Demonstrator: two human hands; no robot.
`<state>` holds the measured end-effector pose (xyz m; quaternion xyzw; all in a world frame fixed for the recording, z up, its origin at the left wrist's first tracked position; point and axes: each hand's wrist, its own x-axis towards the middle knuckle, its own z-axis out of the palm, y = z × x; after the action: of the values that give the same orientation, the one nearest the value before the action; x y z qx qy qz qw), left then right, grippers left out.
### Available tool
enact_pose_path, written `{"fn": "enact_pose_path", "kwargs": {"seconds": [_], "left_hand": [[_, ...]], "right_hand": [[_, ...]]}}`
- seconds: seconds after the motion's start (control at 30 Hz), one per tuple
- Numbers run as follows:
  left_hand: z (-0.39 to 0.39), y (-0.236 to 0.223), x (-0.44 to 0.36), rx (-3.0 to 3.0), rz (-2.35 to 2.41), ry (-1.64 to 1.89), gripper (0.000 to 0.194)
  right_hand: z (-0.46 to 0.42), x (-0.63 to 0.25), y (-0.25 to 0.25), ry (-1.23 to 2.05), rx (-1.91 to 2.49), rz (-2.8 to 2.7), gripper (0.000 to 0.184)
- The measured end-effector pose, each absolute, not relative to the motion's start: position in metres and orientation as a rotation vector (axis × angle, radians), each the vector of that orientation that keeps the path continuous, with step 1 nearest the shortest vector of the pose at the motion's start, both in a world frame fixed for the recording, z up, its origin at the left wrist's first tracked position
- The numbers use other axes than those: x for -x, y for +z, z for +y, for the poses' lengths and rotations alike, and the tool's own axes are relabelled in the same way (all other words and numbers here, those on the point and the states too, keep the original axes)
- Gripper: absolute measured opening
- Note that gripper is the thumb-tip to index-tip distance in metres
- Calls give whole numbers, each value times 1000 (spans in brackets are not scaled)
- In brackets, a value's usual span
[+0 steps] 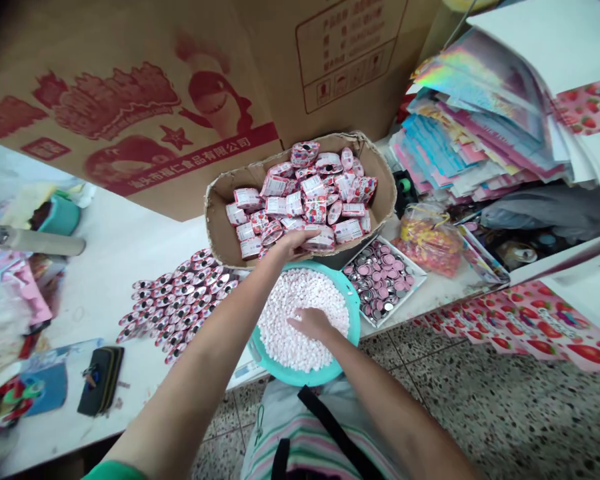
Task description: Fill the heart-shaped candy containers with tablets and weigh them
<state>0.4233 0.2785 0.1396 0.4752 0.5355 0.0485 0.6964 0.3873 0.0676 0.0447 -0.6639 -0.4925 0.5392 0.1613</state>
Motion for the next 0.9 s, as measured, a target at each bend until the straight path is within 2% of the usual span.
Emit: {"fn": "enact_pose_path", "kwargs": {"seconds": [0.1, 0.23, 0.4, 0.6, 0.9], "left_hand": [[265, 169, -389, -1035, 1091, 275, 40], [223, 198, -321, -1132, 1109, 639, 46], [144, 194, -238, -1363, 1382, 823, 40], [72, 167, -199, -1581, 1417, 596, 37], [51, 165, -210, -1785, 1207, 470, 40]], "right_hand": [[73, -390, 41, 1762, 1790, -1011, 32], [74, -397, 46, 1852, 1707, -680, 32], [71, -412, 66, 2132, 1147, 145, 29], [67, -420, 98, 1952, 849, 354, 24], [70, -396, 153, 1684, 912, 241, 19]]}}
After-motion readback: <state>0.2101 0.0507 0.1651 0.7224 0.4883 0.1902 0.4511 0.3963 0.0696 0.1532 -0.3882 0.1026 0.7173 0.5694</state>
